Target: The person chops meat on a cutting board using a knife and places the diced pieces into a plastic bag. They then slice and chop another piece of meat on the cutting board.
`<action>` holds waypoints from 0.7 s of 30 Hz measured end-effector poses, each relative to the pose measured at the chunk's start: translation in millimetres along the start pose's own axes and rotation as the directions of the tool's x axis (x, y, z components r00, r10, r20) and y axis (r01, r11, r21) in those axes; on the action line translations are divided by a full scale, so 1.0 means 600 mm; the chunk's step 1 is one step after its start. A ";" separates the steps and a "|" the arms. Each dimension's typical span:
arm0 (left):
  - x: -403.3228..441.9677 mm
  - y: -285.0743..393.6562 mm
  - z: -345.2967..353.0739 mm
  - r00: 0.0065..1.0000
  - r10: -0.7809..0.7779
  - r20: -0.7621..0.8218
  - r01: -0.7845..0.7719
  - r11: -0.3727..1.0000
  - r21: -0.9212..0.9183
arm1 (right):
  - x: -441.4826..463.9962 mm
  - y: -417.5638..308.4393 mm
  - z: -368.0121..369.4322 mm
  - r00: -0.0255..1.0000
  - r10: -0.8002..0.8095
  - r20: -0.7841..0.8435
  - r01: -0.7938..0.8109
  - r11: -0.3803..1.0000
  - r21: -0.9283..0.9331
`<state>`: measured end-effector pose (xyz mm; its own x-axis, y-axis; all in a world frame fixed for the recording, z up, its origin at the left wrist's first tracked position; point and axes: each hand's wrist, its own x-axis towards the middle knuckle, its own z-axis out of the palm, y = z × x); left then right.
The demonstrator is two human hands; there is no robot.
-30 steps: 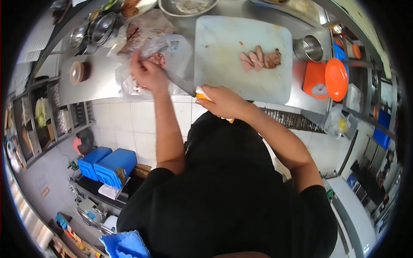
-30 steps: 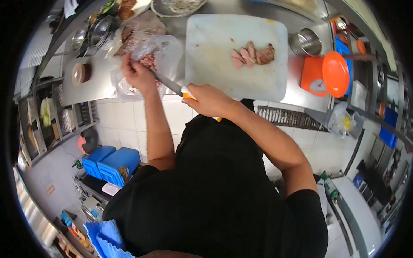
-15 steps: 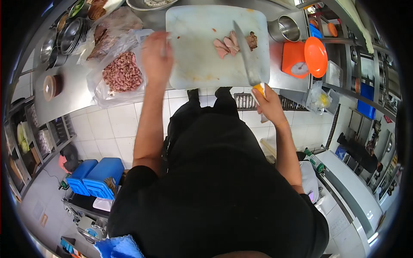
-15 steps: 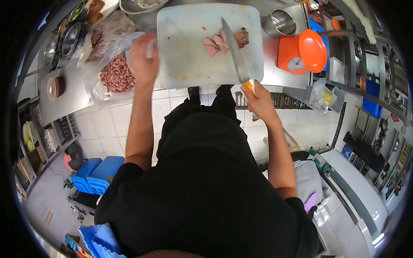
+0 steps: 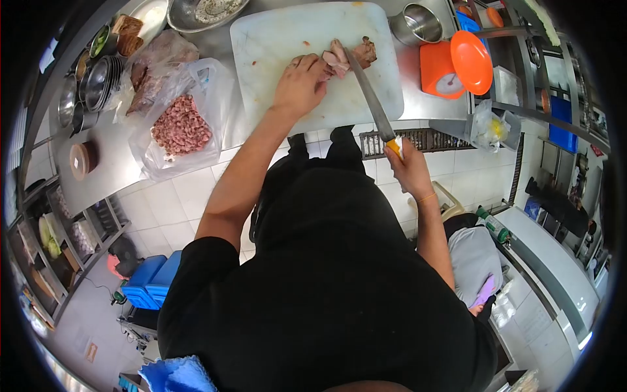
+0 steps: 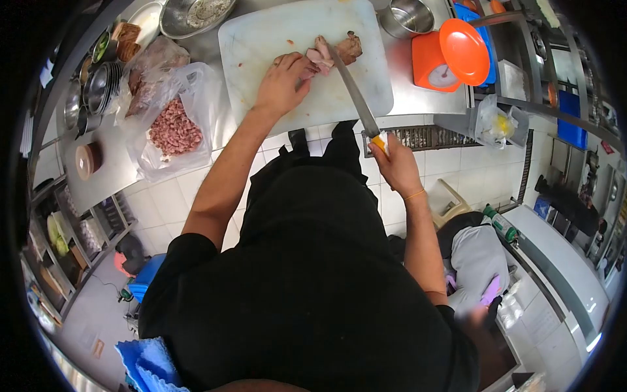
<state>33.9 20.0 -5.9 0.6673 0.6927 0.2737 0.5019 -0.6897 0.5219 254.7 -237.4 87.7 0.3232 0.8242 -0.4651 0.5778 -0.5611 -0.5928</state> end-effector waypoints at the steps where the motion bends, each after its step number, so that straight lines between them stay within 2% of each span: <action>1: -0.005 -0.003 -0.002 1.000 0.020 -0.009 -0.020 1.000 -0.016 | 0.002 0.000 0.002 0.999 -0.039 -0.004 0.039 0.999 -0.007; 4: -0.012 -0.011 -0.026 0.991 0.056 0.121 -0.050 0.998 -0.049 | 0.016 -0.016 0.001 0.993 -0.114 0.014 0.114 0.992 -0.056; 5: -0.016 -0.014 -0.037 0.986 0.055 0.159 -0.046 0.997 -0.057 | 0.023 -0.010 0.006 0.975 -0.221 -0.019 0.218 0.970 -0.102; 7: -0.037 -0.015 -0.061 0.969 0.053 0.240 -0.036 0.997 -0.075 | 0.034 -0.012 0.016 0.968 -0.252 0.000 0.249 0.955 -0.162; 10: -0.080 -0.009 -0.091 0.978 0.040 0.204 -0.004 0.984 -0.175 | 0.046 -0.026 0.033 0.950 -0.309 0.045 0.310 0.918 -0.247; 13: -0.105 0.006 -0.096 0.987 -0.159 0.031 0.162 0.955 -0.248 | 0.061 -0.047 0.059 0.936 -0.349 0.050 0.348 0.890 -0.296; 16: -0.106 -0.005 -0.091 0.962 -0.274 -0.007 0.270 0.953 -0.135 | 0.080 -0.088 0.071 0.947 -0.313 0.072 0.317 0.877 -0.361; 21: -0.085 -0.007 -0.062 0.929 -0.371 0.017 0.368 0.914 -0.169 | 0.115 -0.147 0.067 0.943 -0.314 0.112 0.331 0.835 -0.440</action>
<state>-22.5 -4.5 8.0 0.4431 0.8953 0.0467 0.6113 -0.3398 0.7148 195.9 -134.3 81.4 0.0388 0.9446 -0.3260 0.9189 -0.1619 -0.3597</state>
